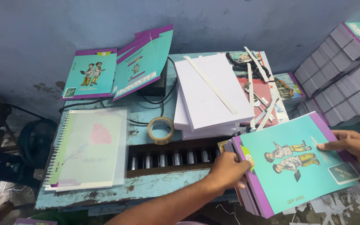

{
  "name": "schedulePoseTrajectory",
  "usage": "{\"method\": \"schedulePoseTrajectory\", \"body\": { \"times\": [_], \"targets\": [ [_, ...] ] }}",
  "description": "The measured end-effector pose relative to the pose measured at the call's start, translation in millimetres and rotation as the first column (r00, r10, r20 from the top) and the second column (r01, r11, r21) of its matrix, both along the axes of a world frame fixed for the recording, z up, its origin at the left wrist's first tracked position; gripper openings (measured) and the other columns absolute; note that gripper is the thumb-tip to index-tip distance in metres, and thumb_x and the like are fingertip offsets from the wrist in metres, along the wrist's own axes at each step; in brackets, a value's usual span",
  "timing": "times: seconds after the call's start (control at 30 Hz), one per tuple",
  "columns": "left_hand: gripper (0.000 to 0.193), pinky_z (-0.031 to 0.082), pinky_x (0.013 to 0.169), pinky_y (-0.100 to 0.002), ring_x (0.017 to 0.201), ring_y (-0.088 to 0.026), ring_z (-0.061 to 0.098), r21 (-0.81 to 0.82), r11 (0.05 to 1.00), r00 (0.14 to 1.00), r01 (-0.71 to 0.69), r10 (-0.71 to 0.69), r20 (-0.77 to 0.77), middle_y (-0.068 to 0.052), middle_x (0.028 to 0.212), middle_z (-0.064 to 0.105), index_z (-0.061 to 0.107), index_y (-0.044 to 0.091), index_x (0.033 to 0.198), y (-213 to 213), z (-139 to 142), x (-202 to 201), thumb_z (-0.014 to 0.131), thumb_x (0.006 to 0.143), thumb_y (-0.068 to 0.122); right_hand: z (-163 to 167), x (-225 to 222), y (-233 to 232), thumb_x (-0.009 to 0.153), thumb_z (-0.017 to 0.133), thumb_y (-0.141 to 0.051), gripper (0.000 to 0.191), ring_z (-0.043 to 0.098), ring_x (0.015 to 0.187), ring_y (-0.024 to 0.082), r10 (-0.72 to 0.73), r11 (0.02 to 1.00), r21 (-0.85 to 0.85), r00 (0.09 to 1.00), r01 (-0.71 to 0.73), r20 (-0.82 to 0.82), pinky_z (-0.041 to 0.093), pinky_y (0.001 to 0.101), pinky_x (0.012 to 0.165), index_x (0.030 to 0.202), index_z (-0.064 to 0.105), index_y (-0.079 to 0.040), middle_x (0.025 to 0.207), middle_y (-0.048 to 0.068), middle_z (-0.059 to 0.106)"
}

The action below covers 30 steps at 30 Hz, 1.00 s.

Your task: The person inserts a stack of lined paper into a teal and purple notebook cover, then places a clear plastic sheet over the cover. The person repeats this process for multiple notebooks, stacking the finished units on the table.

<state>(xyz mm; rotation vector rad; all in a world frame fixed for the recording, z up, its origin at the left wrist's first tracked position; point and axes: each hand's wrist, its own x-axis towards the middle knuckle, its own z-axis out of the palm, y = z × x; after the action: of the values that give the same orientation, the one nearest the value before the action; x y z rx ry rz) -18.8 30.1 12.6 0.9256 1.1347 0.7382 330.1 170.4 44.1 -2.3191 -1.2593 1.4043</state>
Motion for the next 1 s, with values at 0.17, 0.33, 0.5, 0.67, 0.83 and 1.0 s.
{"method": "schedulePoseTrajectory", "body": {
  "times": [0.17, 0.33, 0.5, 0.67, 0.83, 1.0],
  "targets": [
    [0.036, 0.063, 0.054, -0.029, 0.057, -0.014, 0.071, 0.046, 0.979, 0.947, 0.197, -0.178, -0.266, -0.013, 0.073, 0.073, 0.07, -0.003, 0.082, 17, 6, -22, 0.067, 0.092, 0.031, -7, 7, 8, 0.078, 0.076, -0.013, 0.071, 0.077, 0.081, 0.04, 0.034, 0.998, -0.057, 0.995, -0.029, 0.093, 0.065, 0.0518, 0.075, 0.145, 0.055, -0.002, 0.103, 0.032, 0.075],
    [0.036, 0.061, 0.056, -0.03, 0.05, -0.017, 0.07, 0.161, 0.95, 0.861, 0.269, -0.162, -0.481, -0.01, 0.057, 0.069, 0.069, 0.0, 0.066, 20, 11, -33, 0.065, 0.086, 0.031, -32, 23, 16, 0.075, 0.081, -0.015, 0.072, 0.077, 0.088, 0.039, 0.039, 0.998, 0.044, 0.983, -0.048, 0.18, 0.062, 0.0482, 0.079, 0.142, 0.058, 0.0, 0.108, 0.03, 0.069],
    [0.034, 0.06, 0.054, -0.031, 0.051, -0.017, 0.07, 0.144, 0.963, 0.893, 0.229, -0.149, -0.426, -0.011, 0.058, 0.069, 0.065, 0.003, 0.066, 19, -1, -32, 0.067, 0.085, 0.032, -57, 50, 28, 0.073, 0.091, -0.018, 0.078, 0.074, 0.098, 0.05, 0.136, 0.983, 0.085, 0.956, -0.163, 0.261, 0.06, 0.0556, 0.078, 0.144, 0.061, -0.002, 0.113, 0.034, 0.068],
    [0.033, 0.06, 0.051, -0.03, 0.054, -0.016, 0.071, 0.151, 0.97, 0.936, 0.19, -0.133, -0.326, -0.009, 0.061, 0.07, 0.065, 0.004, 0.068, 21, -13, -29, 0.07, 0.085, 0.032, -71, 64, 38, 0.067, 0.087, -0.02, 0.088, 0.074, 0.11, 0.042, 0.103, 0.987, 0.093, 0.958, -0.132, 0.268, 0.057, 0.0505, 0.089, 0.149, 0.058, -0.006, 0.126, 0.03, 0.069],
    [0.043, 0.058, 0.043, -0.029, 0.049, -0.016, 0.068, 0.12, 0.978, 0.955, 0.168, -0.131, -0.265, -0.011, 0.058, 0.067, 0.06, 0.004, 0.066, 19, -6, -34, 0.076, 0.084, 0.04, -70, 67, 49, 0.068, 0.092, -0.03, 0.091, 0.07, 0.118, 0.048, 0.123, 0.97, 0.137, 0.889, -0.203, 0.441, 0.058, 0.0551, 0.098, 0.145, 0.057, 0.004, 0.134, 0.036, 0.065],
    [0.057, 0.048, 0.035, -0.03, 0.039, -0.012, 0.057, 0.091, 0.987, 0.963, 0.135, -0.109, -0.246, -0.008, 0.053, 0.058, 0.054, 0.007, 0.063, 6, 11, -52, 0.079, 0.084, 0.053, -30, 18, 45, 0.074, 0.087, -0.041, 0.088, 0.075, 0.112, 0.051, -0.079, 0.902, 0.403, 0.857, -0.157, 0.51, 0.058, 0.0539, 0.098, 0.144, 0.062, 0.005, 0.124, 0.04, 0.071]
  ]
}}
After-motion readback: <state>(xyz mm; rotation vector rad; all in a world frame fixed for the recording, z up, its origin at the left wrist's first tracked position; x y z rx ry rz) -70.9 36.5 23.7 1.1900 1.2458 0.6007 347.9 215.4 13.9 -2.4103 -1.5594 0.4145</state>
